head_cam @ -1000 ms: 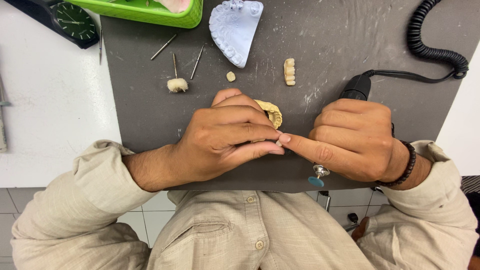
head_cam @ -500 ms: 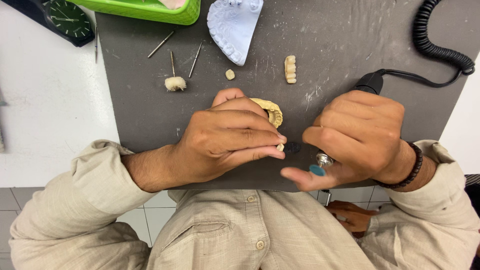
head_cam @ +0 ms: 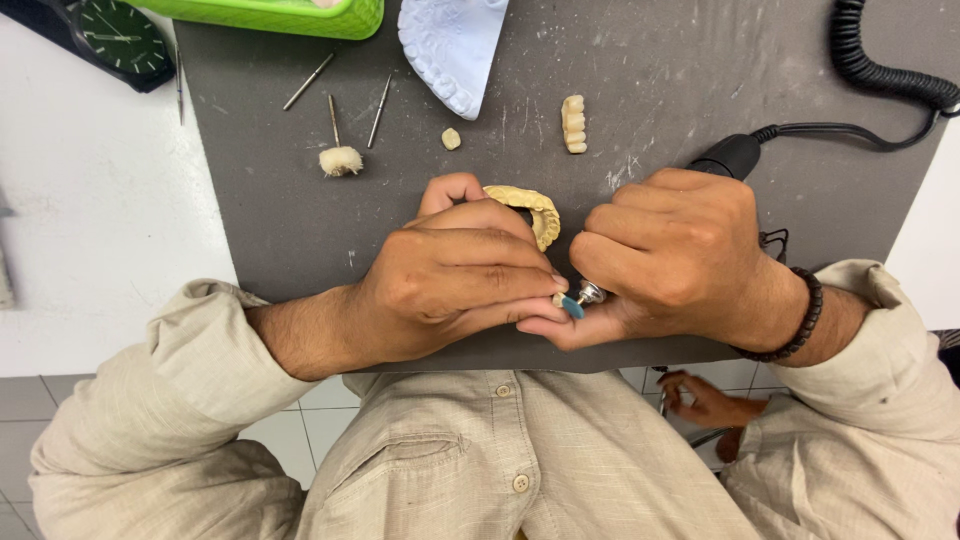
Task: The person holds a small artificial tooth and grinds it with a rotary tool fitted with a blue disc, repeatedly repositioning it. They then press the ground tooth into a yellow denture base, fit a row of teeth into the arch, and press and align the denture teeth with both hands on the bench.
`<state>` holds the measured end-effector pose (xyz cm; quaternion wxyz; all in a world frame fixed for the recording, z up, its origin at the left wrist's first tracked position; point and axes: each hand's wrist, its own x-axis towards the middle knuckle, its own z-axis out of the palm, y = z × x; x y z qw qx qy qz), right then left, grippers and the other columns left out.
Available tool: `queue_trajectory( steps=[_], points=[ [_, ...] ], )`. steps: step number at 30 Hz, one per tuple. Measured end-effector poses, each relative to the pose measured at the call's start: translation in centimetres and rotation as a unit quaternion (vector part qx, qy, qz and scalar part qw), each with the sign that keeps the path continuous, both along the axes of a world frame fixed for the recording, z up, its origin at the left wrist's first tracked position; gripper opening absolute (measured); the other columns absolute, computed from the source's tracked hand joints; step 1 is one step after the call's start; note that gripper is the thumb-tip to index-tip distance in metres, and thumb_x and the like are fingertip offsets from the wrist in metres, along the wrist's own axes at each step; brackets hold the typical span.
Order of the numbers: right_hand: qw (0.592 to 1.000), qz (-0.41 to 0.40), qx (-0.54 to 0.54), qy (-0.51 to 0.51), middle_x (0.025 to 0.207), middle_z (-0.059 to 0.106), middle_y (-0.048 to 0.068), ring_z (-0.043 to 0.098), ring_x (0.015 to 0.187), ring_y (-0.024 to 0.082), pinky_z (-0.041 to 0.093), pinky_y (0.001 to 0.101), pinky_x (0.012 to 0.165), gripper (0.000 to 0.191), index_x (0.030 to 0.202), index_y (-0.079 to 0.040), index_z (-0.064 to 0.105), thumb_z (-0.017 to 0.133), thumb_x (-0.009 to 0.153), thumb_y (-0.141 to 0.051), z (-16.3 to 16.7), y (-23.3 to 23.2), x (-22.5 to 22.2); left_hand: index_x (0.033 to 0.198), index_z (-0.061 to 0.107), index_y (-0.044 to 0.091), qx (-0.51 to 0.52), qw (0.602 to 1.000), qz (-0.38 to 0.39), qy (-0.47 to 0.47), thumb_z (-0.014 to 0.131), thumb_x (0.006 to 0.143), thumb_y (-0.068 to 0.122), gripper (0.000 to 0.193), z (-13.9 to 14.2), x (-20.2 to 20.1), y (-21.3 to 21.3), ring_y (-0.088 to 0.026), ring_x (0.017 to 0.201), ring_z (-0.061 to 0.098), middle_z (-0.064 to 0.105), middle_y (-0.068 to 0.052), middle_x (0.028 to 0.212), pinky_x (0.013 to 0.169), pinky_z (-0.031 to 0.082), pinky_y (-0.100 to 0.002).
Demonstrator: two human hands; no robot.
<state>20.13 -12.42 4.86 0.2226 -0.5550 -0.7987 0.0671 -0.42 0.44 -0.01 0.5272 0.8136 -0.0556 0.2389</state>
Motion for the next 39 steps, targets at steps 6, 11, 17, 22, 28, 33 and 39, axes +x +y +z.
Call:
queue_trajectory(
  steps=[6, 11, 17, 22, 28, 33, 39],
  points=[
    [0.999, -0.004, 0.046, 0.024, 0.057, 0.042, 0.000, 0.043, 0.048, 0.016, 0.034, 0.0314, 0.045, 0.071, 0.061, -0.012, 0.046, 0.089, 0.082, -0.065, -0.1, -0.2, 0.4, 0.099, 0.077, 0.008, 0.025, 0.999, 0.028, 0.025, 0.086, 0.088, 0.019, 0.017, 1.1, 0.3, -0.1, -0.017, 0.094, 0.070, 0.076, -0.001, 0.095, 0.086, 0.041, -0.035],
    [0.998, 0.023, 0.028, 0.055, 0.063, 0.051, 0.002, 0.049, 0.051, 0.018, 0.038, 0.0335, 0.047, 0.057, 0.074, -0.008, 0.059, 0.089, 0.077, -0.056, 0.4, 0.3, 0.9, 0.101, 0.078, 0.007, 0.036, 0.999, 0.033, 0.015, 0.085, 0.089, 0.019, 0.018, 1.0, 0.5, -0.1, -0.017, 0.094, 0.070, 0.076, -0.002, 0.094, 0.086, 0.042, -0.035],
    [0.998, 0.023, 0.009, 0.052, 0.080, 0.063, 0.005, 0.062, 0.069, 0.022, 0.049, 0.0349, 0.063, 0.031, 0.101, -0.003, 0.070, 0.086, 0.075, -0.010, 1.6, 0.3, 1.6, 0.101, 0.078, 0.008, 0.036, 0.998, 0.047, 0.010, 0.086, 0.090, 0.018, 0.018, 0.6, 0.3, -0.2, -0.016, 0.095, 0.070, 0.076, -0.001, 0.095, 0.086, 0.041, -0.034],
    [1.000, 0.011, 0.025, 0.008, 0.075, 0.063, 0.004, 0.062, 0.064, 0.021, 0.048, 0.0347, 0.060, 0.028, 0.096, -0.004, 0.071, 0.084, 0.072, -0.010, 1.9, 0.4, 1.0, 0.103, 0.077, 0.008, 0.034, 0.998, 0.055, -0.004, 0.086, 0.091, 0.018, 0.018, 0.6, 0.4, 0.0, -0.016, 0.097, 0.070, 0.076, -0.001, 0.098, 0.087, 0.041, -0.034],
    [0.999, 0.003, 0.037, 0.001, 0.057, 0.047, 0.001, 0.047, 0.047, 0.019, 0.034, 0.0332, 0.045, 0.056, 0.064, -0.012, 0.054, 0.087, 0.075, -0.055, 0.9, 0.0, 0.3, 0.106, 0.078, 0.008, 0.024, 0.998, 0.050, -0.010, 0.086, 0.091, 0.019, 0.020, 0.4, 0.3, -0.2, -0.016, 0.097, 0.070, 0.076, -0.001, 0.099, 0.088, 0.041, -0.035],
    [0.999, -0.002, 0.043, -0.022, 0.054, 0.042, -0.001, 0.044, 0.046, 0.016, 0.035, 0.0312, 0.045, 0.069, 0.057, -0.013, 0.045, 0.083, 0.078, -0.065, -0.1, -0.3, 0.3, 0.106, 0.078, 0.009, 0.027, 0.999, 0.039, -0.009, 0.085, 0.093, 0.017, 0.018, 0.3, 0.1, -0.2, -0.016, 0.097, 0.070, 0.077, -0.001, 0.101, 0.090, 0.040, -0.037],
    [0.999, 0.007, 0.034, -0.021, 0.050, 0.041, -0.003, 0.042, 0.042, 0.012, 0.032, 0.0290, 0.041, 0.067, 0.054, -0.015, 0.045, 0.083, 0.078, -0.065, -0.5, -0.3, 0.0, 0.108, 0.078, 0.009, 0.021, 0.999, 0.034, -0.007, 0.084, 0.093, 0.017, 0.019, 0.0, 0.0, -0.3, -0.016, 0.098, 0.070, 0.077, -0.001, 0.100, 0.092, 0.040, -0.037]
  ],
)
